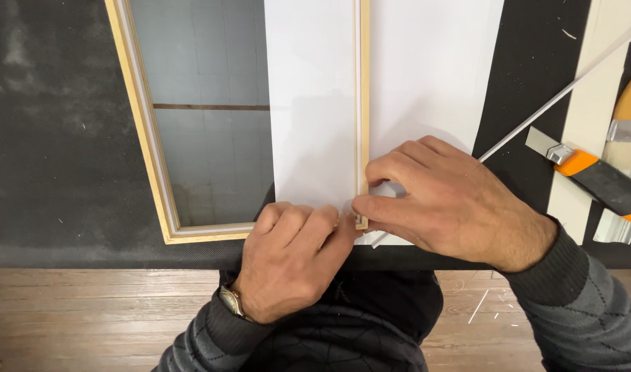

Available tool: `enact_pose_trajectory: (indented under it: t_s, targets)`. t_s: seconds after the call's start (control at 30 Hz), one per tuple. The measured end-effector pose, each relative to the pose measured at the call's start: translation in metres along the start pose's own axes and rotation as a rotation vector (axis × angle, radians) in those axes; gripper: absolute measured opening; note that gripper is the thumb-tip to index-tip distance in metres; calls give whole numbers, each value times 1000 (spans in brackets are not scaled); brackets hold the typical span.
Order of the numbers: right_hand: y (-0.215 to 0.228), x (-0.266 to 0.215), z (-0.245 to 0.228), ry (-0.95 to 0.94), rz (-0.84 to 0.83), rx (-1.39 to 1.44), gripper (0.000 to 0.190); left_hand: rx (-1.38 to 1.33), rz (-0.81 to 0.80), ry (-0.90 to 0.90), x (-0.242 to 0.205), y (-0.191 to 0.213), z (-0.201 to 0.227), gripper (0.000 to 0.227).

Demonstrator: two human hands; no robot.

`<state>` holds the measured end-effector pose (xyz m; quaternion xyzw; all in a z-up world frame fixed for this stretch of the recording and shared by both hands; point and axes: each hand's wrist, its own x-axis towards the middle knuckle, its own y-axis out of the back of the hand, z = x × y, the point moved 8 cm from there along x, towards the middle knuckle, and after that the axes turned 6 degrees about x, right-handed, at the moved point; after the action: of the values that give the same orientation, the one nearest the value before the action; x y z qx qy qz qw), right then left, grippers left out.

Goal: Assembling a picture frame by measuring, cutting plastic divider strips with a utility knife, and cleaning the glass pane.

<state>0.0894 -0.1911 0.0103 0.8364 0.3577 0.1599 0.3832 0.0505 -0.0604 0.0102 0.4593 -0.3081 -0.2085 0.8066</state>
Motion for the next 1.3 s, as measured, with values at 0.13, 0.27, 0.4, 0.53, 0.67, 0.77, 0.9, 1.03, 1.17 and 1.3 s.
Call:
enact_pose_trajectory:
  t_s: [0.13,0.27,0.4,0.53,0.67,0.77,0.9,1.03,1.17,1.3]
  targets:
    - [0,0,-1,5,4,-3,18,17,19,-28,-1,0,2,22]
    - [-2,0,1,-5,-7,11,22,-15,13,-13,0,1,0,25]
    - [-3,-1,1,-6,-3,2,20,-46,3,-11,1,0,-1,27]
    - [-3,-1,1,-5,-3,2,19,-72,-8,8,3,1,-1,28]
    - [-1,0,0,4,7,8,20,-90,-20,3,6,1,-3,28]
    - [-1,0,0,1,11,-4,20,-88,-31,-18,5,0,-2,29]
    - [-1,0,-2,-6,8,-3,21,-44,-21,-35,3,-2,1,30]
    - [0,1,-5,-1,6,-17,23,-1,-9,-45,3,-1,3,29]
    - [1,2,-8,-4,1,-20,23,-4,16,-55,0,0,1,28]
    - [0,2,-15,-4,8,-22,24,-22,46,-55,-6,-1,0,25]
